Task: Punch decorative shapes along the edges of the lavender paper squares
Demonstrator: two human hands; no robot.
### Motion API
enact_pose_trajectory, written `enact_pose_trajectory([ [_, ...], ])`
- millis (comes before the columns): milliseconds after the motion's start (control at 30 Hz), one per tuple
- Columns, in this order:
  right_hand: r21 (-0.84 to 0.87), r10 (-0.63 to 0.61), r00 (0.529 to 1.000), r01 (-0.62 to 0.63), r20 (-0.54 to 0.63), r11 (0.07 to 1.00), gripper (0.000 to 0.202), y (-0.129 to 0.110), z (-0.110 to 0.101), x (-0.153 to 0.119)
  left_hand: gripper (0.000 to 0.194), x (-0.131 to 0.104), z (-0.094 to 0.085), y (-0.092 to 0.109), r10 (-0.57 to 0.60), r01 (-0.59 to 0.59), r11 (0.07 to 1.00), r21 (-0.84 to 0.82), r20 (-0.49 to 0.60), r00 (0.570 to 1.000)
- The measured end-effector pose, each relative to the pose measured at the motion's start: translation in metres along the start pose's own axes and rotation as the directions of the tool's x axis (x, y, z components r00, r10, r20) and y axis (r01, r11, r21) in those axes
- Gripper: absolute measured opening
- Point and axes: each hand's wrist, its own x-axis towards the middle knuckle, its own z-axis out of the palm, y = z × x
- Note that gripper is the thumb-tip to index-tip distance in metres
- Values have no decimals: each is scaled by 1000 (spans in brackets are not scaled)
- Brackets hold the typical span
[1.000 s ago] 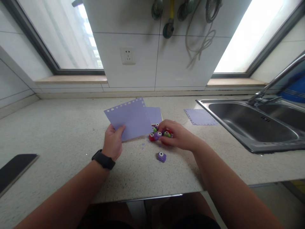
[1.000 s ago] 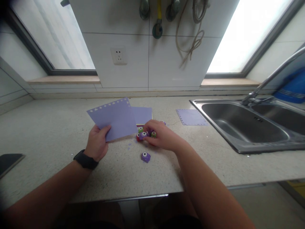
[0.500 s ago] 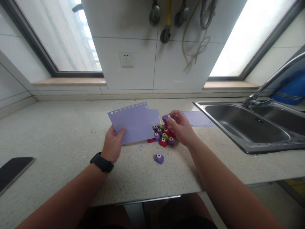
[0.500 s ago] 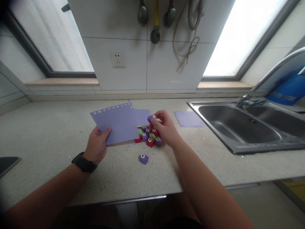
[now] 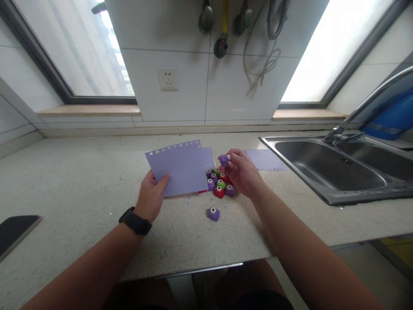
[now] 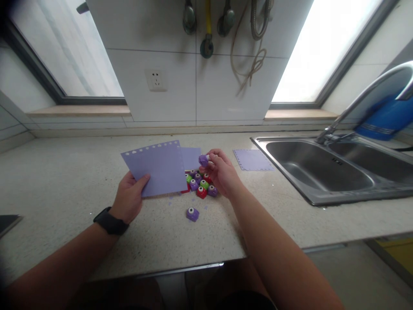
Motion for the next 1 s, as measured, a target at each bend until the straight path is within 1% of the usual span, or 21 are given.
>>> enact_pose_trajectory([
  [133,-22,-25,1000,25,-1,999,30,0,-2,1,39,0,0,0,8,-8,1000,5,-1,1000],
  [300,-52,-71,997,70,-9,996,28,1,-1,1,41,-1,0,0,4,-4,1000,1,24,1000],
  [433,-24,-54,999,53,-6,998,29,2,-1,2,44,-1,0,0,6,-6,1000,0,52,999],
  [567,-41,-50,999,51,14,998,29,2,-1,1,47,-1,0,1,4,-2,1000,-23,82,997],
  [700,-39,-13,999,14,40,999,27,4,0,1,46,-1,0,1,3,-1,1000,-15,125,992],
  [833,-24,14,998,-12,57,1000,27,5,0,1,45,-3,0,4,18,-17,1000,-13,120,993],
  [900,-11,17,999,-17,52,1000,28,5,0,0,45,-4,1,7,-15,15,1000,3,138,990],
  [1000,13,42,998,-43,54,999,30,5,0,-1,45,-7,1,13,-91,83,996,44,196,977],
])
